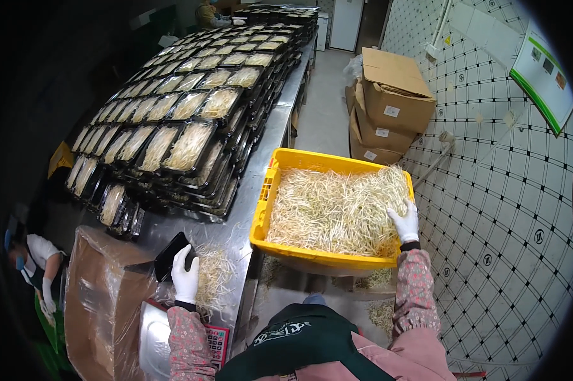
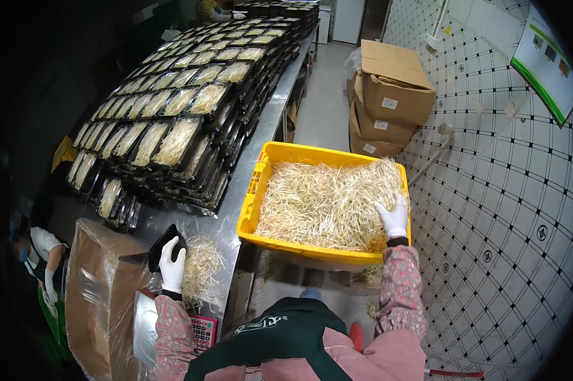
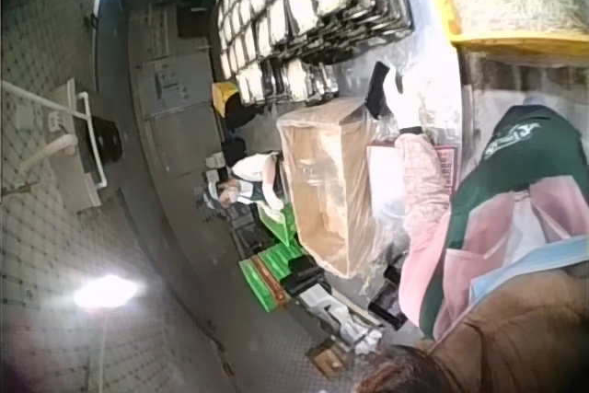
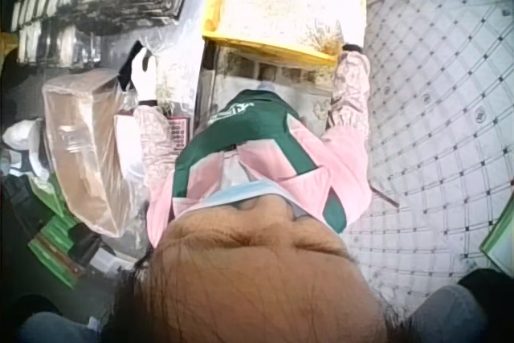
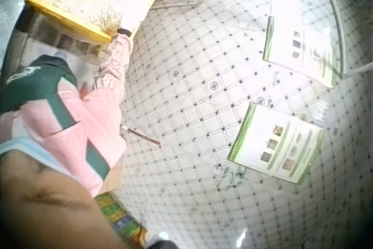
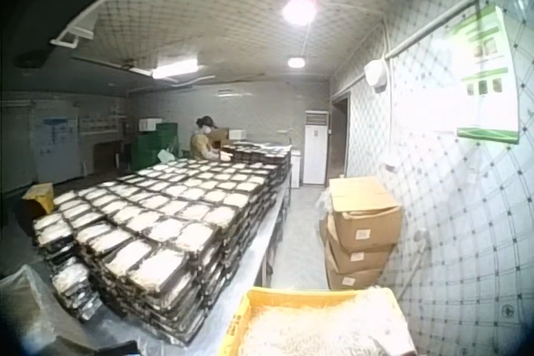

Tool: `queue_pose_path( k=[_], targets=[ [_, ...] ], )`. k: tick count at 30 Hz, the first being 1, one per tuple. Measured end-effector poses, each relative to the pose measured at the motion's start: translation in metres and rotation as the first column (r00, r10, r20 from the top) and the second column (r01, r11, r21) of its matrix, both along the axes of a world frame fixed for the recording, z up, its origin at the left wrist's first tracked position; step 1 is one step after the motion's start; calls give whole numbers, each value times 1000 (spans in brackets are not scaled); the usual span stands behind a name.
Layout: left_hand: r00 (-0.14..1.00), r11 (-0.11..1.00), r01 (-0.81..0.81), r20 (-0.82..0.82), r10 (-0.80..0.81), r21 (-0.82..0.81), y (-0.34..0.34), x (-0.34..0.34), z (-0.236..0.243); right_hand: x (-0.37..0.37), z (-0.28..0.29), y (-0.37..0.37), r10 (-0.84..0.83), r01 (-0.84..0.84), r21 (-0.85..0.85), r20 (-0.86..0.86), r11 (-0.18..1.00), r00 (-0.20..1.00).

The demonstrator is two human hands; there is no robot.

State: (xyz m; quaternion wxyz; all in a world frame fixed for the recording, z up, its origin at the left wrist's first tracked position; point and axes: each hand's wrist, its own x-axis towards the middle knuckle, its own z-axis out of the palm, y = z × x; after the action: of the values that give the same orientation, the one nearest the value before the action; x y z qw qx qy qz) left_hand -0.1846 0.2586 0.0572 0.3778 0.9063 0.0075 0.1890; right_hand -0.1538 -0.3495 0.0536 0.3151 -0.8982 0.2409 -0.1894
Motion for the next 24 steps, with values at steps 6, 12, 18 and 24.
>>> queue_pose_path(
  k=[6, 12, 18, 24],
  targets=[
    [986, 941, 93, -100, -132, -325, -133, 31, 4, 121, -10, -53, -120, -57, -367, -441, 928, 889],
    [983, 917, 19, -159, -90, -398, -180, 49, -6, 144, -30, -52, -88, -62, -222, -608, 973, 789],
    [966, 869, -73, -252, -61, -489, -196, 54, -20, 153, -36, -65, -32, -84, -161, -607, 983, 794],
    [965, 888, 19, -225, -137, -459, -213, 78, -10, 154, -69, -96, 12, -46, -52, -523, 998, 852]
  ],
)
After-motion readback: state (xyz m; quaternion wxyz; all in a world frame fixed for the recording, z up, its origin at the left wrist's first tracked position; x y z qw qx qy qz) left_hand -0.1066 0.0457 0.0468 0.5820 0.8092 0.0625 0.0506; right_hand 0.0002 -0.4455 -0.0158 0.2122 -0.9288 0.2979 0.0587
